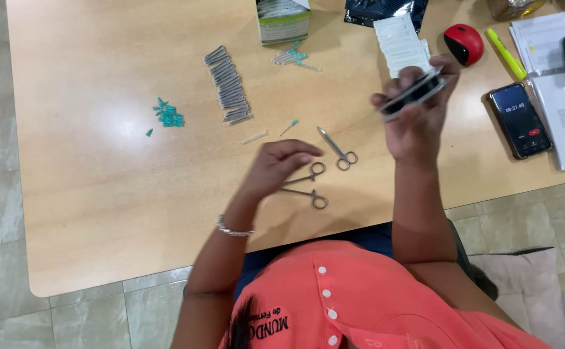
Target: Assembling small components by threading a thin wire through plastic needle hubs and using a hemostat for precision manipulation.
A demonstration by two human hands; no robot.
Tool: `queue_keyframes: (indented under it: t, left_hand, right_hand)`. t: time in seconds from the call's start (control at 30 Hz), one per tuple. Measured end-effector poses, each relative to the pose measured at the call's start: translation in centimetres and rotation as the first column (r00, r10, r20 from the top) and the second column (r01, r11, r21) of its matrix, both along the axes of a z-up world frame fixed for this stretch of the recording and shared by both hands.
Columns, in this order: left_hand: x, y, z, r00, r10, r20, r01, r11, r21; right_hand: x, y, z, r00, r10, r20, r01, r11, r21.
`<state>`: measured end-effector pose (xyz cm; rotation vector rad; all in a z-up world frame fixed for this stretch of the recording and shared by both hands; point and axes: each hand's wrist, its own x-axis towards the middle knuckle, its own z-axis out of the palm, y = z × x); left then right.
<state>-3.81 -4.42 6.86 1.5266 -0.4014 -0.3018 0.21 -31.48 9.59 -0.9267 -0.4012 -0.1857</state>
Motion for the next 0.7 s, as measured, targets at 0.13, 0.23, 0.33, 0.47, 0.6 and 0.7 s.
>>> queue_keyframes:
  t: [0.13, 0.23, 0.33, 0.47, 0.6, 0.7]
  left_hand:
    - [0.0, 8.7, -0.6, 0.985, 0.164, -0.050, -0.163, 0.986, 0.025]
    - [-0.2, 15.1, 0.5, 0.911, 0.408, -0.062, -0.390, 0.900, 0.194]
    - [-0.1, 19.5, 1.5, 0.848, 0.530, 0.024, -0.525, 0.831, 0.183]
    - [-1.2, 23.3, 5.0, 0.737, 0.657, 0.157, -0.675, 0.710, 0.201]
    - [-1.7, 26.7, 6.3, 0.630, 0.723, 0.283, -0.776, 0.606, 0.177]
    - [-2.1, 28.7, 6.7, 0.562, 0.757, 0.334, -0.826, 0.536, 0.174]
  right_hand:
    - [1.3, -2.0, -0.5, 0.968, -0.181, -0.172, 0.177, 0.983, -0.036]
    - [2.0, -2.6, -1.7, 0.941, -0.277, -0.196, 0.266, 0.961, -0.078]
    - [2.1, -2.1, -2.2, 0.937, -0.319, -0.140, 0.280, 0.928, -0.245]
    - [2.6, -2.2, -3.3, 0.952, -0.294, -0.085, 0.257, 0.920, -0.294]
    - [2.2, -2.7, -3.4, 0.936, -0.349, -0.044, 0.287, 0.830, -0.478]
    - [1.0, -2.5, -2.2, 0.940, -0.340, 0.012, 0.270, 0.724, -0.634]
